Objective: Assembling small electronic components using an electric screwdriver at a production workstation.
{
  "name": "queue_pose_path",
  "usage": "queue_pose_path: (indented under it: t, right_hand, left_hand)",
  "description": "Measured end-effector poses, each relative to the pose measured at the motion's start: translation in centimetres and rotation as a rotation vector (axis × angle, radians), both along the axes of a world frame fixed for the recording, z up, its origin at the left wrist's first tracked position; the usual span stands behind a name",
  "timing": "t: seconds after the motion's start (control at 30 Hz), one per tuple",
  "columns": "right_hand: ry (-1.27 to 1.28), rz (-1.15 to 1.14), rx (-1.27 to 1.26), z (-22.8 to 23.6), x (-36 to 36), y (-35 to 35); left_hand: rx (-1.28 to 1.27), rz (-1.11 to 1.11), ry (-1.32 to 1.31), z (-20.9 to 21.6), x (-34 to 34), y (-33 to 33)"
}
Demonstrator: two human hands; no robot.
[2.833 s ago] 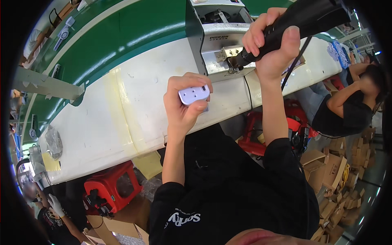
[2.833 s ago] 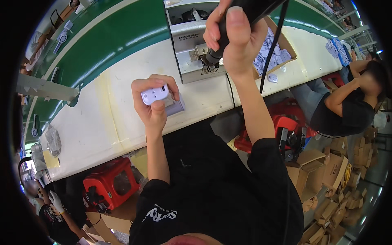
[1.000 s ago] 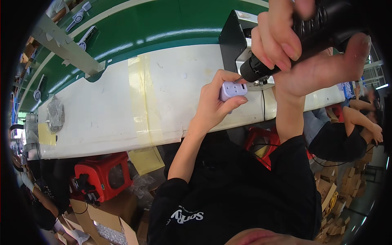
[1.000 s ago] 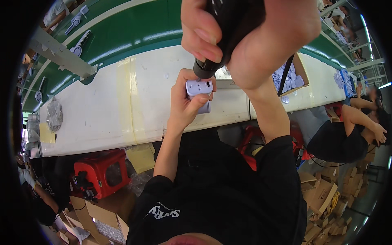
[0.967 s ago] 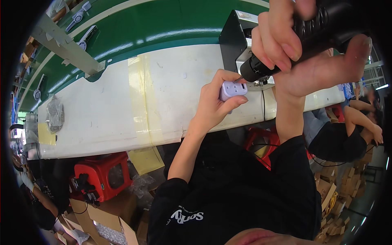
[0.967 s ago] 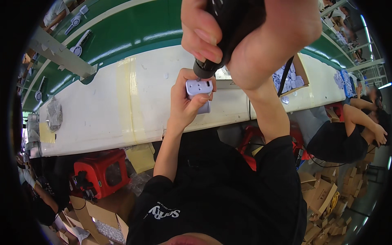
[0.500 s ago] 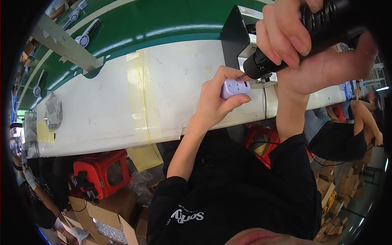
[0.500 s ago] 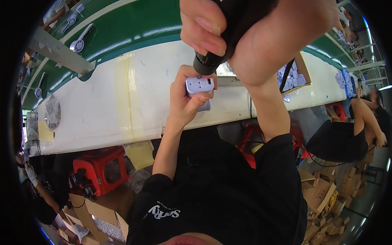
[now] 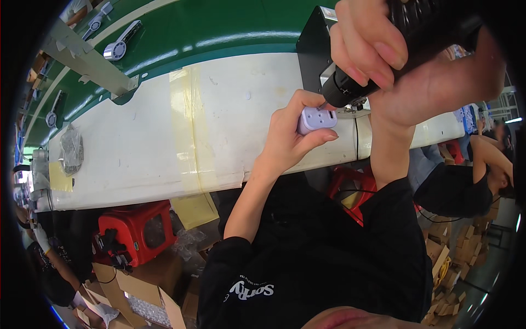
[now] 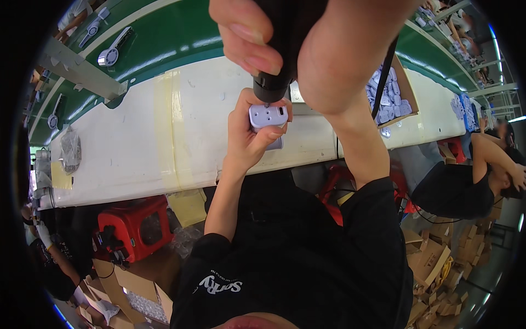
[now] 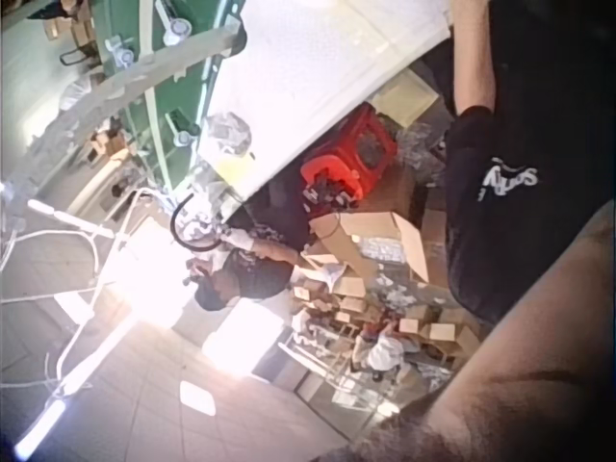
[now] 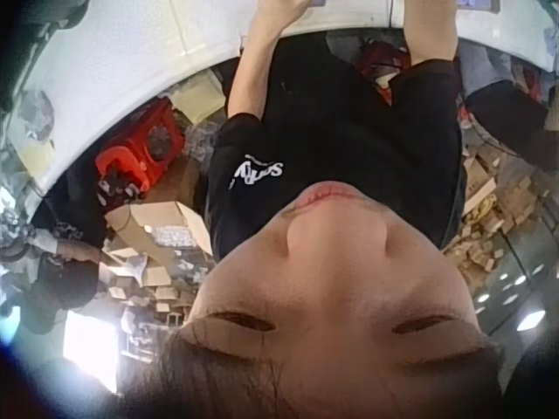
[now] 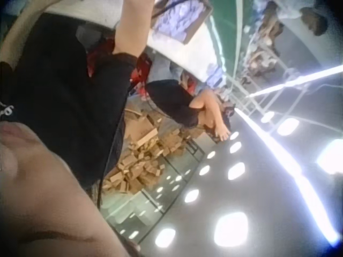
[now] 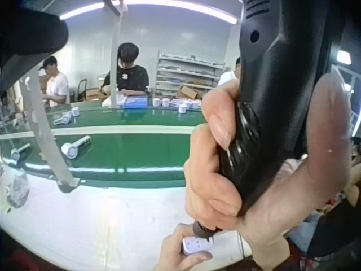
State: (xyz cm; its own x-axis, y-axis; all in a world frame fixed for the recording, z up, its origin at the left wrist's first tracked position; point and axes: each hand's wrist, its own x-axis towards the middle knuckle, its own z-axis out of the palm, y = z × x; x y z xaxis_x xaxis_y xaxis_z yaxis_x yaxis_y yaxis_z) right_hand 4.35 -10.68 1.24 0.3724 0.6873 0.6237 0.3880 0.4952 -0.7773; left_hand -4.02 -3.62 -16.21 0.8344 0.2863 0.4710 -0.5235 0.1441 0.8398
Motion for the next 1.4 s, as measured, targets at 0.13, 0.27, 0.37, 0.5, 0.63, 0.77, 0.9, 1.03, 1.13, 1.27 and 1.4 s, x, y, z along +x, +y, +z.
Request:
queue_pose_path:
  t: [0.13,0.27,0.37,0.5,0.63,0.77,0.9,1.03,1.13,1.27,1.4]
  right_hand:
    - [0.007,0.009,0.008,-0.1,0.3,0.3]
    - [0.01,0.02,0.017,-0.1,1.2,-0.1]
    - [0.016,0.029,0.022,-0.2,1.2,0.1]
    - [0.022,0.04,0.028,-0.3,0.7,-0.2]
    - [0.028,0.055,0.033,-0.4,0.1,0.1]
    - [0.033,0.08,0.034,-0.5,0.6,0.1]
    - [0.039,0.11,0.03,-0.5,0.8,0.0]
    - [0.05,0.133,0.028,-0.6,1.5,-0.2]
    - [0.057,0.142,0.029,-0.1,2.8,0.2]
    - [0.07,0.157,0.035,-1.0,1.4,-0.4]
    - [0.075,0.16,0.041,-0.8,2.0,-0.9]
  left_hand:
    - [0.026,0.008,-0.013,0.0,0.1,0.1]
    - [0.052,0.018,-0.014,0.3,0.2,0.1]
    - [0.017,0.034,-0.018,0.6,0.1,-0.3]
    - [0.042,-0.021,0.082,0.3,-0.3,0.2]
    - [0.05,-0.002,0.057,0.6,-0.3,0.1]
    - [0.023,-0.028,0.123,1.1,-0.7,0.3]
    - [0.098,0.049,0.079,1.4,-0.6,0.0]
    - [0.118,0.062,0.08,1.7,-0.6,0.0]
    - [0.113,0.07,0.092,1.9,-0.7,-0.1]
    - [0.115,0.089,0.088,1.9,-0.6,-0.1]
    - [0.118,0.098,0.073,1.8,-0.4,-0.3]
